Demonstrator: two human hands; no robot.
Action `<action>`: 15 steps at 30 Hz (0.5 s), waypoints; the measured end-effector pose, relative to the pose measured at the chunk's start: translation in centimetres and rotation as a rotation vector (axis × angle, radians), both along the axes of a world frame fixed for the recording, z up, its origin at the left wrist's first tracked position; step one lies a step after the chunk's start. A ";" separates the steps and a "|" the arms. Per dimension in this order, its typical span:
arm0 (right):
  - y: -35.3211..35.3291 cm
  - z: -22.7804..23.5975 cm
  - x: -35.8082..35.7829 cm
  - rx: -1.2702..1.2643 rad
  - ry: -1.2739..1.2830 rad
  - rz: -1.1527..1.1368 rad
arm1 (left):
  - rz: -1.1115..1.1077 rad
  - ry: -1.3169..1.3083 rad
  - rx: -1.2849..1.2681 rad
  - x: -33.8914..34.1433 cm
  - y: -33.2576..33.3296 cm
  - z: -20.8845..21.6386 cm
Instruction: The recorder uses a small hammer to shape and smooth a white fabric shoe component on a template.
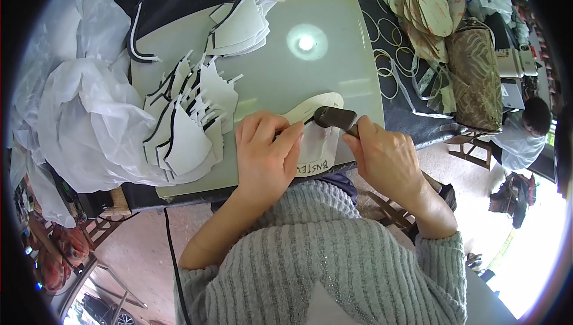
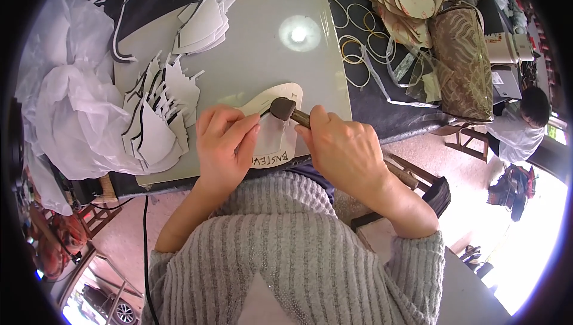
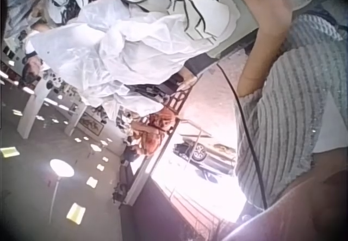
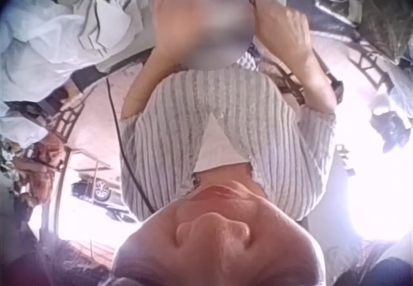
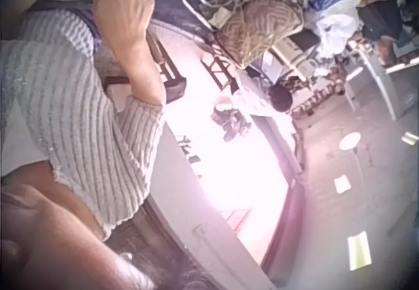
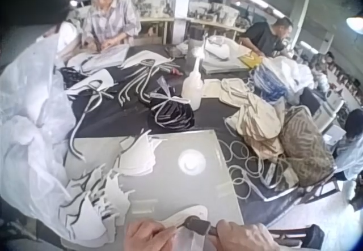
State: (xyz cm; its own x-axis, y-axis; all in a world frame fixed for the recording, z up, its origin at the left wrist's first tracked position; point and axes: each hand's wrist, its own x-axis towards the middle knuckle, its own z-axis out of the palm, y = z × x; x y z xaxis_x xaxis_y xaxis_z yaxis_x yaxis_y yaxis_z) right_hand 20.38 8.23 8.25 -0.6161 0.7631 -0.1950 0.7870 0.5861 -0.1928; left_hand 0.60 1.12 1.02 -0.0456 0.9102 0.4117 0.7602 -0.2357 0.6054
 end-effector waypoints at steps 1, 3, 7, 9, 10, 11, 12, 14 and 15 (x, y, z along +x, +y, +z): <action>0.0 0.1 -0.1 -0.008 -0.011 -0.016 | -0.023 0.067 0.031 0.0 0.0 0.1; -0.1 0.2 -0.1 -0.016 -0.006 -0.014 | -0.044 0.135 0.063 0.0 -0.2 0.1; 0.1 -0.3 0.1 0.017 0.040 0.014 | -0.089 0.344 0.111 0.4 -0.2 0.5; 0.1 0.4 0.2 0.004 0.090 -0.009 | -0.106 0.388 0.100 0.4 -0.2 0.7; 0.0 0.7 0.3 -0.010 0.140 -0.032 | -0.113 0.390 0.090 0.4 -0.2 0.8; -0.2 0.8 0.2 -0.010 0.141 -0.031 | -0.120 0.392 0.080 0.4 -0.2 0.8; -0.5 0.9 0.1 0.020 0.172 -0.012 | -0.121 0.392 0.080 0.4 -0.2 0.8; -0.8 0.7 -0.2 0.051 0.203 0.006 | -0.114 0.363 0.075 0.4 -0.3 0.8; -0.5 0.1 -0.3 0.042 0.149 0.035 | -0.113 0.363 0.079 0.5 -0.3 0.8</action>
